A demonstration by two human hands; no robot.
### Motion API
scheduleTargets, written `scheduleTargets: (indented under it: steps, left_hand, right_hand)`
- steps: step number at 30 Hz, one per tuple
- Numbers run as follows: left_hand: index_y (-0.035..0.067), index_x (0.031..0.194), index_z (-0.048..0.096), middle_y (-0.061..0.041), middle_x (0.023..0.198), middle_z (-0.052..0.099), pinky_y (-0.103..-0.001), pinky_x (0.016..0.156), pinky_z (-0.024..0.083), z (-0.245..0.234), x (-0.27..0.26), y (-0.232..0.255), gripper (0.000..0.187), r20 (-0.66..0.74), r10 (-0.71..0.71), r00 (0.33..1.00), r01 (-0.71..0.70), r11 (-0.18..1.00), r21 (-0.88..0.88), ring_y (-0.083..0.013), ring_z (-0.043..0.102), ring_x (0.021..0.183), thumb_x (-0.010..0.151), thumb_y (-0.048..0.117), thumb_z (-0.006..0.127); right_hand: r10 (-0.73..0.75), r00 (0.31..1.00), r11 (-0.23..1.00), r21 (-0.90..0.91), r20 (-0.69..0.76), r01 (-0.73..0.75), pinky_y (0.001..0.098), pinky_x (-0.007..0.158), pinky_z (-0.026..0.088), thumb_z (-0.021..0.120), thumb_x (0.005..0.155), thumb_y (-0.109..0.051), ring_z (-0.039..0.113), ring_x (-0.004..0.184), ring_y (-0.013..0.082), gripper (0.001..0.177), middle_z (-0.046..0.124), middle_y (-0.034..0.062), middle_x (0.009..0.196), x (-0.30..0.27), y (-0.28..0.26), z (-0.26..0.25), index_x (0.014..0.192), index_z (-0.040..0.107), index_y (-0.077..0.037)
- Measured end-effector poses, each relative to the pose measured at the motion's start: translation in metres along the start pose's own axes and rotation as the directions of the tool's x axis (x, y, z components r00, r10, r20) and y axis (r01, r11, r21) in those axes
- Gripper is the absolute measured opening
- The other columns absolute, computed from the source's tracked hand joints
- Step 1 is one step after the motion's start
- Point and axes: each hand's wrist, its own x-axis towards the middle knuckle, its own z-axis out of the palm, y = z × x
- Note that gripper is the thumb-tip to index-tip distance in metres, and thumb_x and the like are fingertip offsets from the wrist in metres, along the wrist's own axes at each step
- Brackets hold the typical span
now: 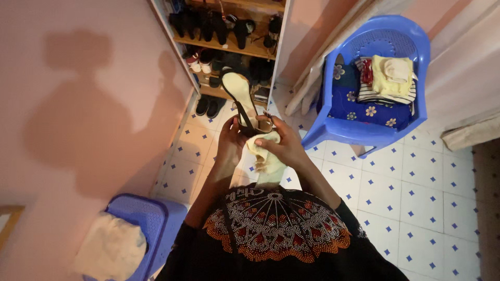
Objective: The person cleans two black high-heeled shoes using a cloth. The person wipes the exterior, straps, and soles of one shoe, then picks up and wipes the other shoe before placing them back on a shelf.
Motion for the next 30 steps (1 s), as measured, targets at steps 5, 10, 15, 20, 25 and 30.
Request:
scheduleTargets:
  steps: [5,10,15,20,25,30]
  left_hand:
    - [-0.007,0.126,0.052,-0.008,0.1,0.067,-0.027,0.079,0.057,-0.011,0.03,-0.018,0.031,-0.039,-0.038,0.999,0.036,0.997,-0.068,-0.0131,0.067,0.087,0.112,0.021,0.054]
    - [-0.004,0.123,0.054,-0.005,0.092,0.065,-0.024,0.059,0.046,-0.017,0.075,-0.021,0.031,-0.123,-0.155,0.98,0.158,0.987,0.023,-0.0087,0.058,0.07,0.108,0.022,0.051]
    - [-0.003,0.13,0.051,-0.004,0.093,0.063,-0.024,0.053,0.041,-0.057,0.148,-0.041,0.033,-0.096,-0.165,0.982,0.174,0.979,0.101,-0.0082,0.05,0.064,0.108,0.022,0.056]
    - [0.005,0.141,0.048,-0.006,0.108,0.063,-0.025,0.064,0.049,-0.101,0.223,-0.033,0.046,-0.203,-0.367,0.908,0.409,0.883,0.232,-0.0093,0.059,0.082,0.105,0.032,0.058]
    - [0.006,0.147,0.04,-0.014,0.139,0.055,-0.036,0.08,0.057,-0.148,0.306,-0.014,0.061,-0.223,-0.309,0.925,0.376,0.651,0.659,-0.0249,0.067,0.109,0.097,0.033,0.063]
    - [0.001,0.151,0.037,-0.027,0.147,0.049,-0.046,0.104,0.049,-0.152,0.41,-0.009,0.078,0.135,-0.068,0.988,-0.124,0.153,0.98,-0.04,0.059,0.125,0.094,0.033,0.077]
  right_hand:
    - [0.113,0.991,0.994,0.019,-0.074,-0.112,0.0329,0.096,0.052,0.082,0.086,-0.022,0.068,0.108,0.0176,0.042,0.075,0.0093,0.113,0.03,0.031,0.004,0.122,0.068,-0.005]
    - [0.206,0.965,0.957,-0.173,-0.161,-0.233,0.033,0.092,0.051,0.083,0.088,-0.026,0.064,0.105,0.0184,0.041,0.071,0.0108,0.11,0.074,0.055,0.003,0.119,0.068,-0.003]
    - [0.359,0.916,0.919,-0.102,-0.18,-0.381,0.0332,0.071,0.055,0.082,0.086,-0.027,0.066,0.081,0.0199,0.043,0.074,0.0168,0.104,0.131,0.076,0.008,0.117,0.068,0.0]
    - [0.361,0.892,0.918,-0.067,-0.272,-0.392,0.032,0.069,0.058,0.08,0.084,-0.03,0.072,0.078,0.0182,0.05,0.075,0.0127,0.108,0.207,0.098,0.022,0.122,0.065,0.0]
    - [0.449,0.834,0.87,-0.056,-0.321,-0.489,0.0347,0.068,0.058,0.079,0.084,-0.035,0.073,0.076,0.0199,0.057,0.076,0.0142,0.104,0.278,0.127,0.036,0.126,0.064,0.0]
    - [0.549,0.754,0.807,-0.008,-0.362,-0.591,0.0355,0.073,0.058,0.079,0.083,-0.037,0.076,0.081,0.0208,0.062,0.078,0.0153,0.102,0.314,0.137,0.042,0.131,0.061,-0.002]
